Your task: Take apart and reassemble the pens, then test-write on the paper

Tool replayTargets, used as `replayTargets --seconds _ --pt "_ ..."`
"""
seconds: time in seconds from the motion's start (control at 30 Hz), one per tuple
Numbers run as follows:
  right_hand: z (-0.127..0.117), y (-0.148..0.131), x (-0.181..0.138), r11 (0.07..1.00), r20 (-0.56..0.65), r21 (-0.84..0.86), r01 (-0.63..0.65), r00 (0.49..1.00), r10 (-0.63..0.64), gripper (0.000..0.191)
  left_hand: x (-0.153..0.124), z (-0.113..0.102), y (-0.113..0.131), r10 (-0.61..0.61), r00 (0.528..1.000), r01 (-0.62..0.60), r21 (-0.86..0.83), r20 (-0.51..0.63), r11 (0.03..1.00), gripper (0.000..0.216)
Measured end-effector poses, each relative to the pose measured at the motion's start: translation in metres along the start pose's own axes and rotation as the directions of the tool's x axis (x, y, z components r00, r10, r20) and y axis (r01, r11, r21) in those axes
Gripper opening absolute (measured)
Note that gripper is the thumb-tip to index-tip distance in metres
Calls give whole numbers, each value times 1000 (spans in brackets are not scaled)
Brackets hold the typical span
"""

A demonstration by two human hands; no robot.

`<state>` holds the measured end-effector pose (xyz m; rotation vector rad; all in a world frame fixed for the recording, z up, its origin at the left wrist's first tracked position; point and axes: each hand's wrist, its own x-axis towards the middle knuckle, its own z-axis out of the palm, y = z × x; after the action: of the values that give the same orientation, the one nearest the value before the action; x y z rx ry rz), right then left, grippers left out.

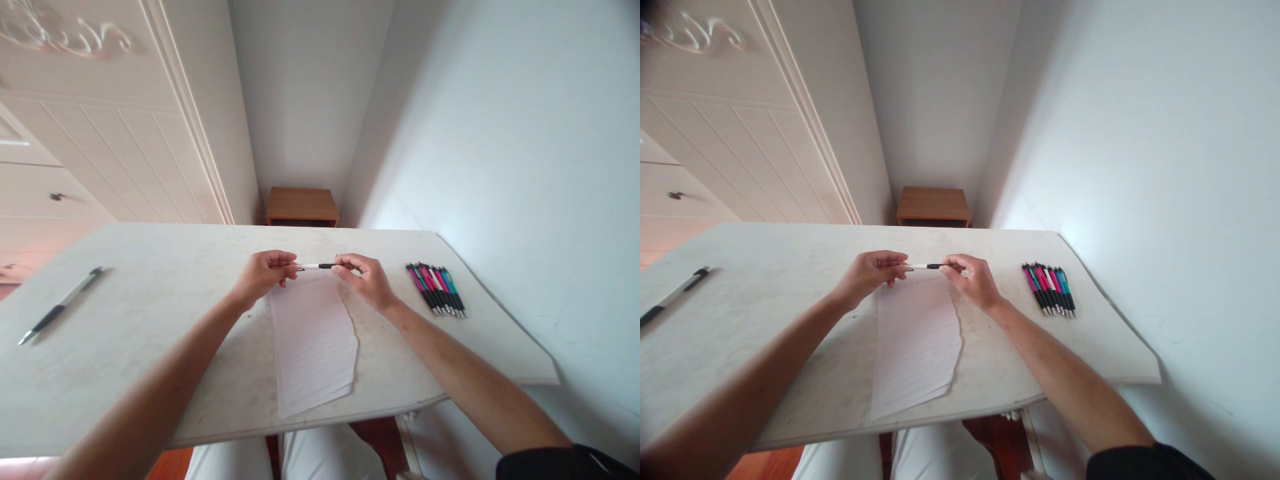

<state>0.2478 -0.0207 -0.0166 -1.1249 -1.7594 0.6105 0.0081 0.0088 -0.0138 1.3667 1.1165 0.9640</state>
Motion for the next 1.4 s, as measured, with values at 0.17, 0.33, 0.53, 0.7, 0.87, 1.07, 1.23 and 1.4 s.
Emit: replayTargets --seconds 0.17,0.33,0.53,0.7,0.87,1.07,1.23,1.4 --pt "0 0 0 1000 9 4 15 1000 -15 18 -1 1 2 21 999 -28 274 29 961 34" --pt "-1 1 1 1000 -15 -2 -4 1000 4 18 -6 1 7 132 988 -155 467 82 871 23" --pt "-4 2 2 999 -7 13 -39 999 39 20 -8 1 10 60 998 -55 337 -6 940 32" --pt "-5 3 3 997 -21 40 -59 998 60 20 -7 2 8 28 999 -28 32 17 999 47" --pt "-5 3 3 998 -23 38 -54 998 55 19 -5 2 6 -33 994 56 -237 100 970 48" --pt "-6 2 3 999 -2 32 -40 999 40 19 -2 -1 5 -115 989 142 -360 96 922 39" --pt "-5 3 3 999 -8 23 -48 999 48 19 -1 -4 2 -138 988 155 -388 72 908 38" --pt "-5 1 3 997 -13 16 -73 997 73 21 -2 -3 3 -124 989 147 -421 82 895 36"
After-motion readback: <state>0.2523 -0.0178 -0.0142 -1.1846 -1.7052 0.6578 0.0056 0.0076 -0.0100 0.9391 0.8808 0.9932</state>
